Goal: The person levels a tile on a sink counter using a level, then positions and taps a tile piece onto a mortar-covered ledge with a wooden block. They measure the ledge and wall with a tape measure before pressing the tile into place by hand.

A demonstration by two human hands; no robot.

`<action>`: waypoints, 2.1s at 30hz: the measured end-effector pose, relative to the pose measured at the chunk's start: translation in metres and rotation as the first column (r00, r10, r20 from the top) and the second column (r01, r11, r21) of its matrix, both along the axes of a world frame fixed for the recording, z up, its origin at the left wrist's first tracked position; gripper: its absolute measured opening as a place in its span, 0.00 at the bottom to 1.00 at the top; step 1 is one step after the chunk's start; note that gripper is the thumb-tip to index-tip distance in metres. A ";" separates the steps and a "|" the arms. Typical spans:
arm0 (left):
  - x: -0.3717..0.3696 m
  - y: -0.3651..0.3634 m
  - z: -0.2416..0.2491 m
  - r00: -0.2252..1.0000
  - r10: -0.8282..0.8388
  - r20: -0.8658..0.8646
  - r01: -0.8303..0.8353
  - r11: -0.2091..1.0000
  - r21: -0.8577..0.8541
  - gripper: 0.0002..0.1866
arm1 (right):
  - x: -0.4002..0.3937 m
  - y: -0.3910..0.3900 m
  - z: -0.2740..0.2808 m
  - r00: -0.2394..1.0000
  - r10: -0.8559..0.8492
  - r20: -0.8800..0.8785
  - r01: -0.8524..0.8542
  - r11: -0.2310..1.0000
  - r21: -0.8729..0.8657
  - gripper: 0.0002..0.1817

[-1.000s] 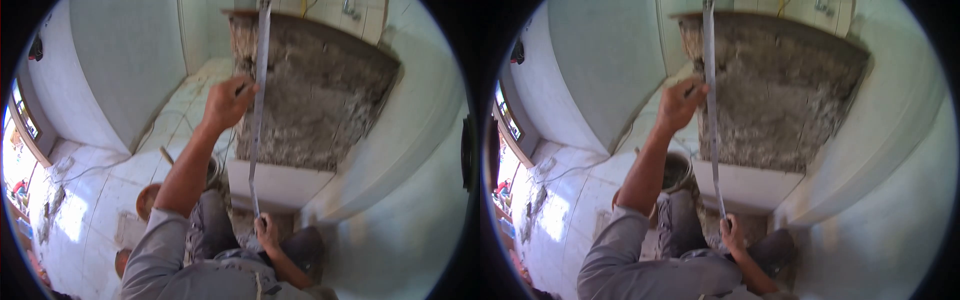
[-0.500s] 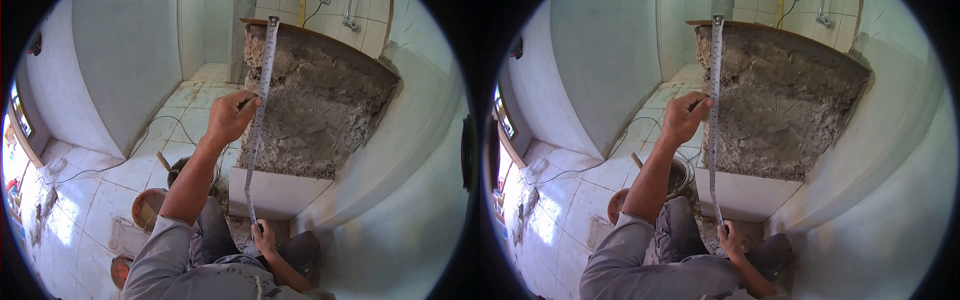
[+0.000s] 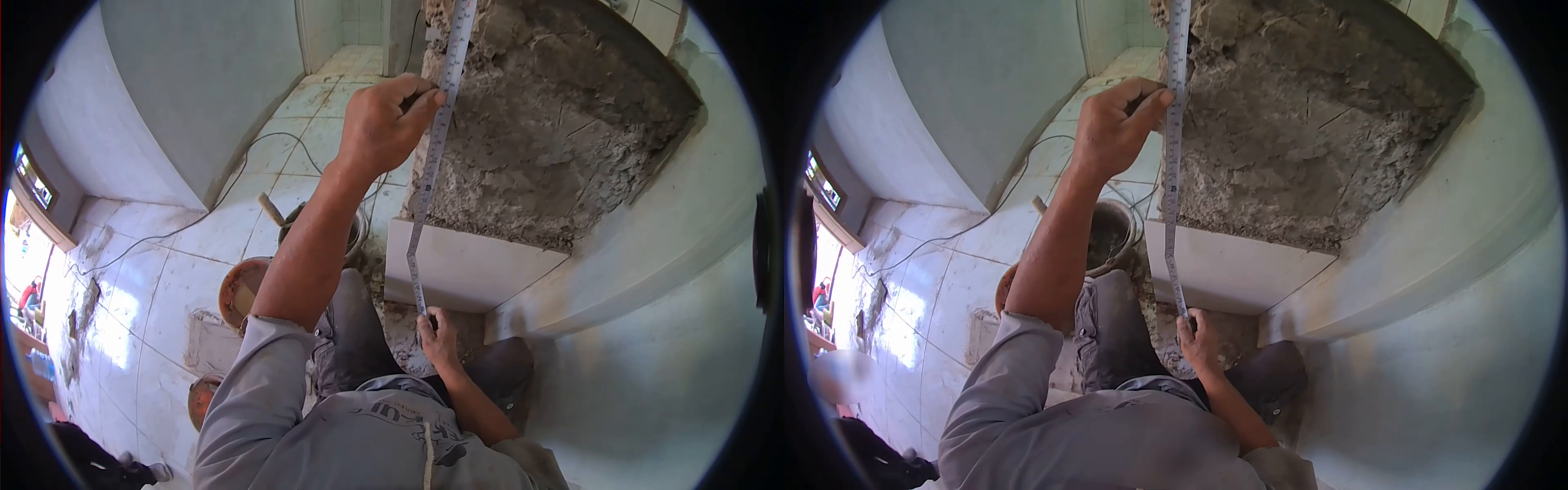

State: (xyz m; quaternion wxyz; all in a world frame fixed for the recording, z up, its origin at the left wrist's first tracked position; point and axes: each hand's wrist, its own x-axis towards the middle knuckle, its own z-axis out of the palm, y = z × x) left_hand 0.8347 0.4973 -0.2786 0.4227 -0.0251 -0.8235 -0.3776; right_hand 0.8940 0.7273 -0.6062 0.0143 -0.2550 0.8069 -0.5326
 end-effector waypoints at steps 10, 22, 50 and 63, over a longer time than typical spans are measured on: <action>-0.002 -0.004 -0.002 0.999 0.032 -0.019 -0.032 0.999 -0.032 0.14 | 0.001 -0.008 -0.006 0.989 0.041 -0.145 -0.045 0.999 -0.026 0.12; -0.006 -0.004 -0.002 0.999 0.038 -0.039 -0.039 0.999 -0.038 0.15 | 0.003 -0.010 0.002 1.000 0.011 0.005 -0.011 1.000 -0.029 0.13; -0.019 -0.010 -0.007 0.996 -0.016 -0.087 0.019 0.999 0.033 0.15 | 0.003 -0.020 0.005 1.000 -0.015 0.002 0.015 1.000 -0.027 0.14; -0.011 0.002 -0.001 0.995 0.051 -0.084 -0.050 0.999 0.012 0.12 | 0.003 -0.021 -0.006 0.998 -0.041 0.047 0.043 0.998 -0.039 0.16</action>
